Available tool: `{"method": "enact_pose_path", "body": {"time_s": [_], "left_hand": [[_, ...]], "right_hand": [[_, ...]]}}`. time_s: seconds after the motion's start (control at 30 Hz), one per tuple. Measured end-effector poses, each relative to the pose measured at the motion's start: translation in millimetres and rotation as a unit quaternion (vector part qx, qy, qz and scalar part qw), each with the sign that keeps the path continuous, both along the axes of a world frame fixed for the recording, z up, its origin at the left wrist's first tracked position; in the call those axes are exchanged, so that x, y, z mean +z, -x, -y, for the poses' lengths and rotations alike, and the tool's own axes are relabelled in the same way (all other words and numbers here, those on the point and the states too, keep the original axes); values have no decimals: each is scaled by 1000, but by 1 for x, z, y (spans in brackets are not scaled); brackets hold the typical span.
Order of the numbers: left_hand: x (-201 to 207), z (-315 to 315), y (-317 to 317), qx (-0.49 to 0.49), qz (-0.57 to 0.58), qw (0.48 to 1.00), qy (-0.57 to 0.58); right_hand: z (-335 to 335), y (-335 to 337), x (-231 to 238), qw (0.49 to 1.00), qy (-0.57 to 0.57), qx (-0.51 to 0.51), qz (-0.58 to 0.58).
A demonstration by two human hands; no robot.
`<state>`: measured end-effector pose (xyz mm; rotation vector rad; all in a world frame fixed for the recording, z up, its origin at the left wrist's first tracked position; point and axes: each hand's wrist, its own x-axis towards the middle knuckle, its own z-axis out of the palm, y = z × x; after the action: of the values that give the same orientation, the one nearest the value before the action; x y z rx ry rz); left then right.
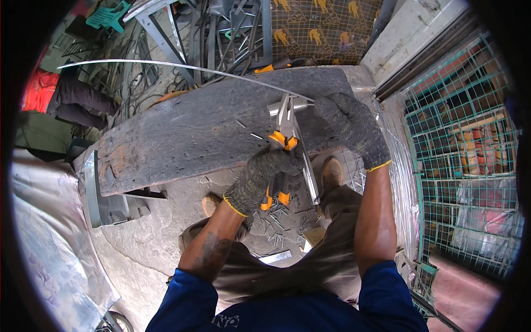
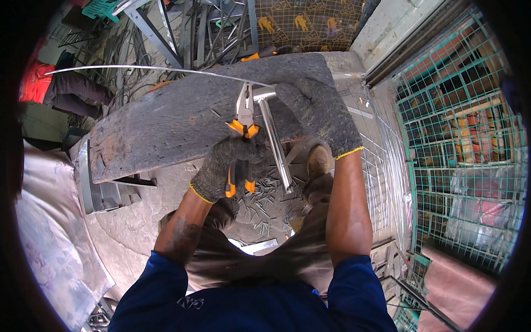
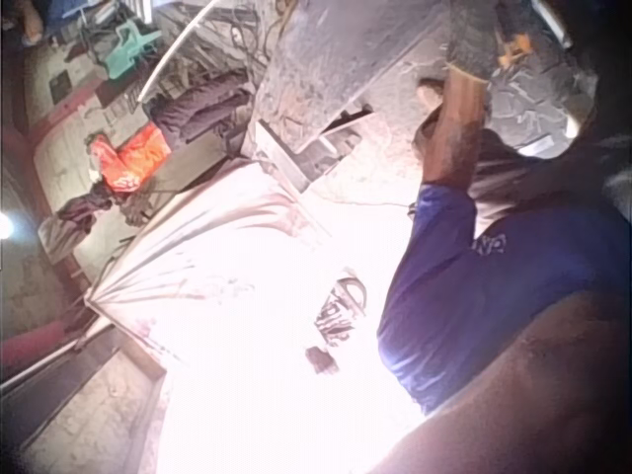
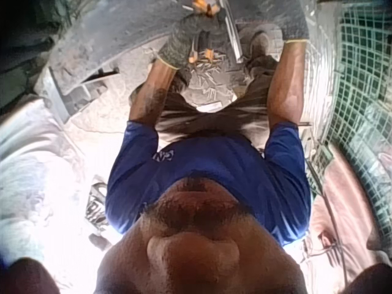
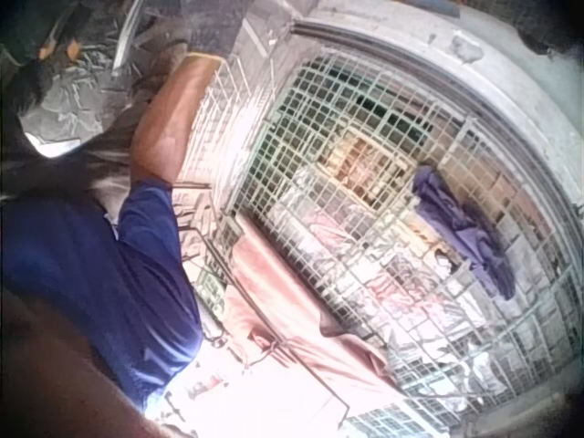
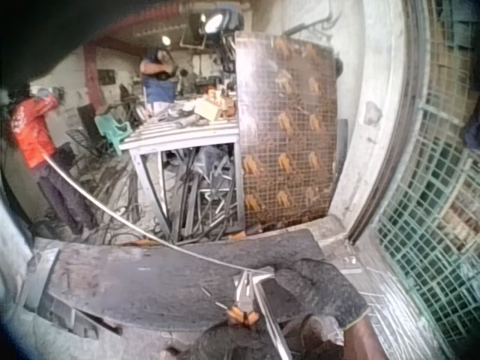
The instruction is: Bending and shaping a metal rod using pliers and a hammer against a wooden block.
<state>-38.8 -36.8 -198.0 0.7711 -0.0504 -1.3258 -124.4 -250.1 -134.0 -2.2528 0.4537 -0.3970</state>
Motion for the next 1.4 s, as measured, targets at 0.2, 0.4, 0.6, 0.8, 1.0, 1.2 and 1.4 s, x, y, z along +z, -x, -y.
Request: {"method": "enact_pose_path", "body": {"time_s": [0.2,0.4,0.6,0.8,1.0,1.2,1.4], "left_hand": [[6,0,4,5,88,996,-1],[8,10,6,47,222,973,-47],[-20,18,-16,148,537,822,-119],[10,15,-17,117,643,730,-201],[9,12,-24,153,684,692,-174],[-17,7,-23,153,447,875,-106],[13,-3,-5,9,92,995,33]], "right_hand": [[4,5,-1,994,-102,25,-19],[17,14,3,996,-79,31,-26],[2,7,11,997,-33,-48,-50],[-3,4,1,994,75,-75,23],[0,0,-9,991,102,-82,27],[-15,-6,3,995,66,-75,13],[-8,-10,-21,971,-174,-21,162]]}}
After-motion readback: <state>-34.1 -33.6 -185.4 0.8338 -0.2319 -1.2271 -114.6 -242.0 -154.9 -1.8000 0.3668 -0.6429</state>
